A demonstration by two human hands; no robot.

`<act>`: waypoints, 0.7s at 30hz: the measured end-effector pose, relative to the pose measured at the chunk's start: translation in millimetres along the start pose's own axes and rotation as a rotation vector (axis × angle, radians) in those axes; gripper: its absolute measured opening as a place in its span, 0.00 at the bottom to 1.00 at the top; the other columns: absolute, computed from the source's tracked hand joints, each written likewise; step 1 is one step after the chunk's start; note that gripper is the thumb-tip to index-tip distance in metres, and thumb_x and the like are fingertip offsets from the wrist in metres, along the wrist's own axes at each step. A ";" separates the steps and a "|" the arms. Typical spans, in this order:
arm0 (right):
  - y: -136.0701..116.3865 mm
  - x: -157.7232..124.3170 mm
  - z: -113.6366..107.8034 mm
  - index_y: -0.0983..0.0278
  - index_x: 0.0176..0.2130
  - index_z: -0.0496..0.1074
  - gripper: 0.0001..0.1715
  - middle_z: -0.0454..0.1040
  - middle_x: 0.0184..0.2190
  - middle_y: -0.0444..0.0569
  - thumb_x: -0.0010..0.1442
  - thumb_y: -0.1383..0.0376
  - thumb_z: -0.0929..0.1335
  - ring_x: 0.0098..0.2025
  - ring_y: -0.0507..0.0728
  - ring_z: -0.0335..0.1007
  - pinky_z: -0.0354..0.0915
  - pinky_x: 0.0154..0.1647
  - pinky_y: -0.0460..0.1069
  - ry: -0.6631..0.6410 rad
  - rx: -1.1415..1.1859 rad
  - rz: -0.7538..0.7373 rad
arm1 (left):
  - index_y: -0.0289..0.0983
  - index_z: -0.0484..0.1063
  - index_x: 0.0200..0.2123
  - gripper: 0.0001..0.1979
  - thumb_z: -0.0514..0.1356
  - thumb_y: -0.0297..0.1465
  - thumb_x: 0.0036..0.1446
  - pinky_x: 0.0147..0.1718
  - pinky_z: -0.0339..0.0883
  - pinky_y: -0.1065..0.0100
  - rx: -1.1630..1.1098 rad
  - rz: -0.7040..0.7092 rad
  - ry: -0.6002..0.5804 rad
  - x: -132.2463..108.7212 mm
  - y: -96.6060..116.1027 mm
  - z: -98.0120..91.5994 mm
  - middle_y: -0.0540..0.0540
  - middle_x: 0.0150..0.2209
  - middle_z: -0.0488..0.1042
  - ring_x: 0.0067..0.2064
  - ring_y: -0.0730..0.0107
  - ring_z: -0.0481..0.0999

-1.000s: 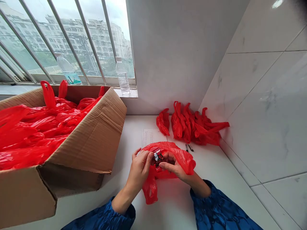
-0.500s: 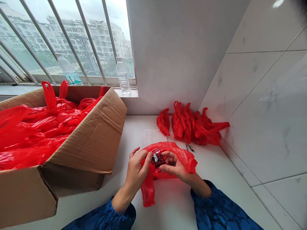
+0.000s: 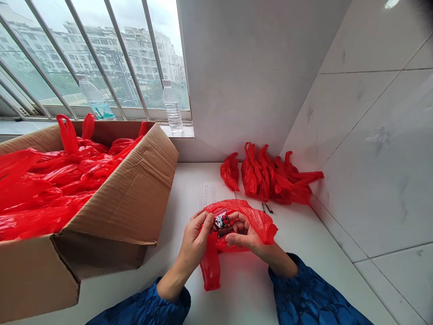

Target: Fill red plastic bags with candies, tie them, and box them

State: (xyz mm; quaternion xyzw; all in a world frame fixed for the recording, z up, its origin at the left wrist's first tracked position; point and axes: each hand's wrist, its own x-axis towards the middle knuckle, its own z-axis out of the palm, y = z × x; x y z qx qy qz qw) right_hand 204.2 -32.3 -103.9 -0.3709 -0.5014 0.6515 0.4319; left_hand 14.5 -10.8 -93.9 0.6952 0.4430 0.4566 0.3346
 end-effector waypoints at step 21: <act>11.4 6.7 2.4 0.60 0.50 0.72 0.29 0.76 0.30 0.42 0.52 0.58 0.80 0.26 0.51 0.69 0.69 0.30 0.48 -0.096 0.136 0.009 | 0.39 0.57 0.22 0.22 0.50 0.43 0.68 0.58 0.61 0.59 0.019 0.012 0.038 -1.1 -2.8 -0.2 0.55 0.21 0.57 0.26 0.71 0.58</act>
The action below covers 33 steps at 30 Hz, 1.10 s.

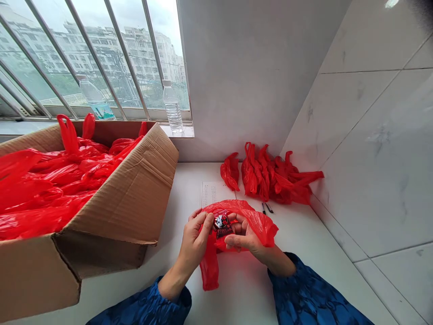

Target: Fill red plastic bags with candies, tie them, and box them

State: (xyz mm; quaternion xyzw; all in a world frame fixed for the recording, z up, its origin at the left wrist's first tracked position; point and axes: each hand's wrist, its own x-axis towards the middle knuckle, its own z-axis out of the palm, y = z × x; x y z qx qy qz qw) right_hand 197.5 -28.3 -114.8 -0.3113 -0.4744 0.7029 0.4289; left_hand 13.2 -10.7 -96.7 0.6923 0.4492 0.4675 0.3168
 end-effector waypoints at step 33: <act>-7.3 -2.2 10.1 0.62 0.58 0.64 0.41 0.78 0.28 0.41 0.50 0.62 0.80 0.28 0.53 0.73 0.64 0.26 0.45 -0.040 0.045 -0.004 | 0.39 0.59 0.22 0.22 0.50 0.41 0.68 0.55 0.64 0.61 0.017 0.015 0.002 0.4 -2.1 1.6 0.54 0.22 0.59 0.27 0.71 0.61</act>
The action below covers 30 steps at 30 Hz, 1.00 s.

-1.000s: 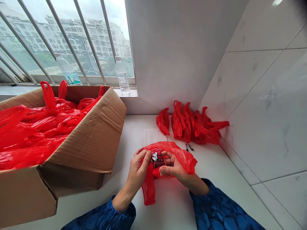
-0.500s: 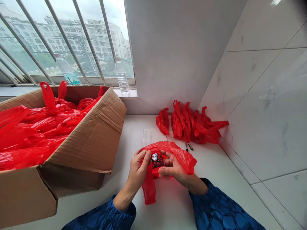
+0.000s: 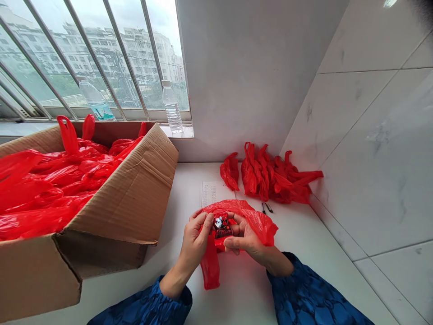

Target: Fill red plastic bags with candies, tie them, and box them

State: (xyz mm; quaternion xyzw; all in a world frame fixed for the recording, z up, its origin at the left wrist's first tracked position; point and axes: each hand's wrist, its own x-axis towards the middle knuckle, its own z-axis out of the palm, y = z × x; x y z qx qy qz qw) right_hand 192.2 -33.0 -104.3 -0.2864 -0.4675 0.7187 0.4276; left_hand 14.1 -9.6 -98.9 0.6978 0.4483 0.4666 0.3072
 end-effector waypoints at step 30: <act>4.0 6.3 2.6 0.58 0.47 0.77 0.23 0.82 0.35 0.48 0.62 0.45 0.68 0.35 0.61 0.82 0.76 0.46 0.58 0.092 -0.127 -0.063 | 0.40 0.70 0.39 0.08 0.52 0.34 0.70 0.57 0.55 0.57 0.279 0.233 0.088 -0.9 -3.0 -10.1 0.51 0.36 0.76 0.41 0.66 0.75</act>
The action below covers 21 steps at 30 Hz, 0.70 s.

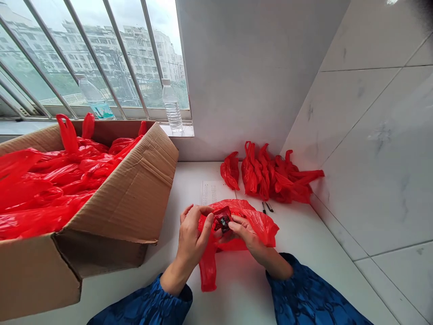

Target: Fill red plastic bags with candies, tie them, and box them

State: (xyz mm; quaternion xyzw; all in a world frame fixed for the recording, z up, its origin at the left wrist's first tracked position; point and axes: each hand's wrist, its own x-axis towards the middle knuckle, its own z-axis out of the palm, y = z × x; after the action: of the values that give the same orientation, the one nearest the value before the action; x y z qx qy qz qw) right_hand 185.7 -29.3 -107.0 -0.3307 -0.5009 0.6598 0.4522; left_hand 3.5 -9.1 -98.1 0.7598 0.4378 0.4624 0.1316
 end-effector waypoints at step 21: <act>10.3 1.8 -0.1 0.56 0.41 0.79 0.12 0.79 0.36 0.43 0.66 0.52 0.70 0.41 0.55 0.77 0.74 0.47 0.50 -0.003 0.080 -0.128 | 0.39 0.66 0.32 0.11 0.52 0.28 0.70 0.60 0.55 0.55 0.003 0.128 -0.010 -0.8 4.0 2.9 0.55 0.28 0.70 0.31 0.73 0.71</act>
State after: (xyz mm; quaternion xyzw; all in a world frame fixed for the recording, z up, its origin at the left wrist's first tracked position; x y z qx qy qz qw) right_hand 182.3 -28.5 -116.9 -0.2786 -0.4952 0.6494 0.5055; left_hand 7.9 -11.4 -97.7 0.7887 0.3886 0.4652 0.1028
